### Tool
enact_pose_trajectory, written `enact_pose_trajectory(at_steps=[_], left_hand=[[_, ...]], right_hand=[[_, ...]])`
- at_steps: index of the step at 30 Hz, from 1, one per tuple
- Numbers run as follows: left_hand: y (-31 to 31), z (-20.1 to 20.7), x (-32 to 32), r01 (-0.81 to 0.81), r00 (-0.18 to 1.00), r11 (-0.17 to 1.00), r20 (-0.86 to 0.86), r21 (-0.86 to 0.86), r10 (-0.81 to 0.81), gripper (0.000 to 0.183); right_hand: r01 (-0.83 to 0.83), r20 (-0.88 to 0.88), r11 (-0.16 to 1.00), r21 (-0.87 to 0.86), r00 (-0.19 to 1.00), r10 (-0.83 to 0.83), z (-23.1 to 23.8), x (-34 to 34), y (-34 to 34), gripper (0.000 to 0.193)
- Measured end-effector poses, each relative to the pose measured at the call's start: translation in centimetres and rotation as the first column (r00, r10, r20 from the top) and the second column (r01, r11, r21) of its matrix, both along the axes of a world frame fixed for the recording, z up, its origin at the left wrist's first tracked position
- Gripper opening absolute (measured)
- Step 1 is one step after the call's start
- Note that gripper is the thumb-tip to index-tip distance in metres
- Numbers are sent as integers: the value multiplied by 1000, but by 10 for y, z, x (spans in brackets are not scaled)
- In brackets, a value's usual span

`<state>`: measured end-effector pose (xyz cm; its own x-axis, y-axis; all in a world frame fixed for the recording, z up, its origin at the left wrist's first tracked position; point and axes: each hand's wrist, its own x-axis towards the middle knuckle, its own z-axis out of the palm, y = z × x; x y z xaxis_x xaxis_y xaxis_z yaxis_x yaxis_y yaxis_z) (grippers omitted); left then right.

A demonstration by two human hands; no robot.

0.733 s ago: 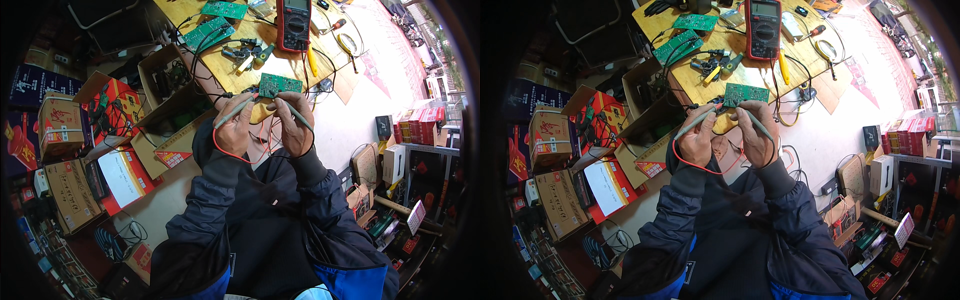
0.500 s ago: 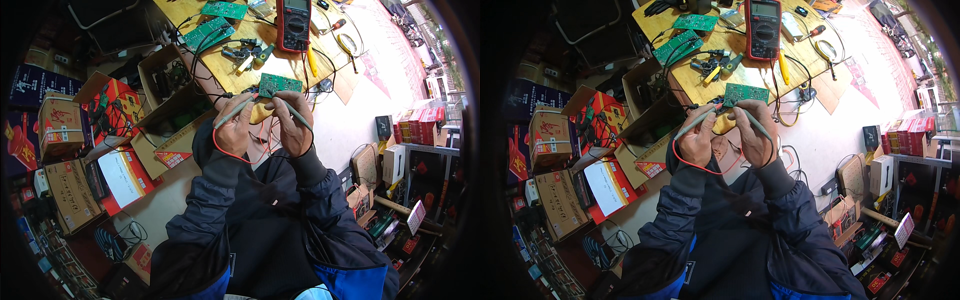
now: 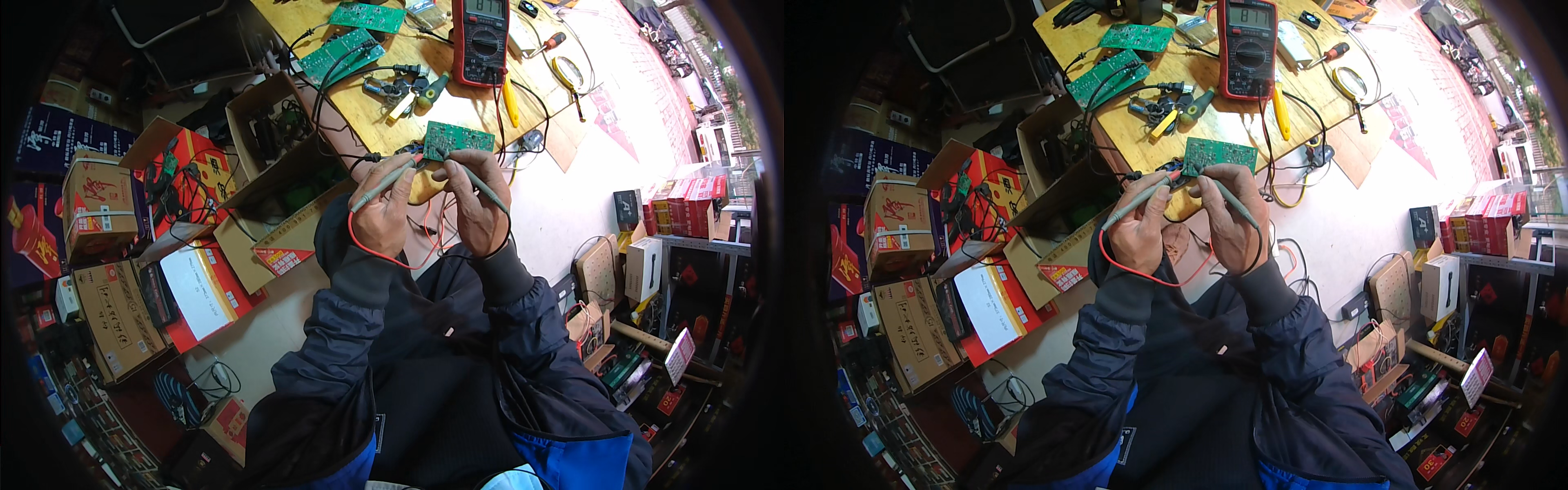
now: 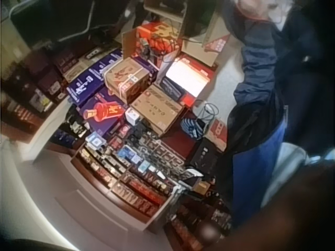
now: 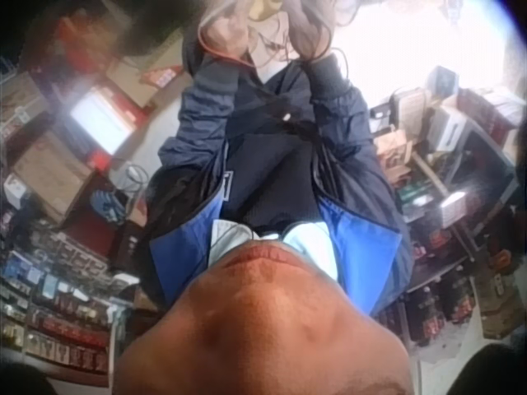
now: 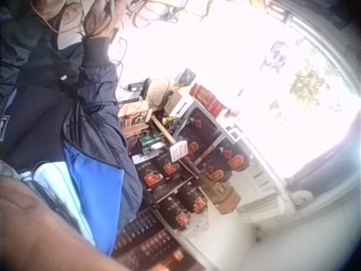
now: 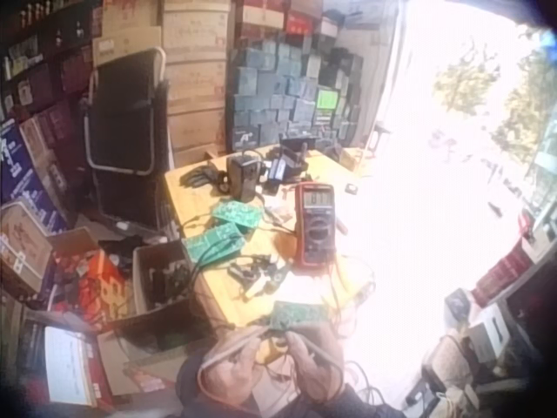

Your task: The person sits on the floor and uses a magnifying glass to inspect a green circuit board. They then use a multimeter with red and black probes to test various points on the board, flipping it over to check both sides.

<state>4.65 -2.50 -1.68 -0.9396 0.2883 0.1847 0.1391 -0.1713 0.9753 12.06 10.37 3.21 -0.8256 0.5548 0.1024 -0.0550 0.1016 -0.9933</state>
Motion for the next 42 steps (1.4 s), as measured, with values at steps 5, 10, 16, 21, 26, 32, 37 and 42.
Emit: enact_pose_trajectory(at_steps=[5,10,16,21,26,32,37,42], left_hand=[[0,2,0,13,1000,1000,-12,24,-13,21],[-3,2,0,47,999,999,-1,-27,-47,24],[-3,3,1,46,999,999,20,-19,-46,25],[-3,3,0,52,999,998,15,-20,-52,25],[-2,4,1,56,998,998,29,-3,-56,24],[-3,7,2,50,999,999,16,-17,-50,24],[-1,7,1,34,999,999,7,-4,-34,21],[-1,7,1,39,999,999,4,7,-39,21]], right_hand=[[-2,5,1000,-5,1000,2,-2,0,-1,24],[-3,9,1000,-10,1000,3,-3,1,0,21],[-5,-1,1000,-27,1000,5,-2,1,0,21],[-4,9,1000,13,1000,4,-2,1,0,20],[0,17,999,39,1000,-1,1,1,0,20],[25,-21,999,23,999,-24,7,6,-4,20],[26,-49,997,-74,998,-30,11,15,-8,19],[-10,57,994,-107,998,17,13,31,-7,20]])
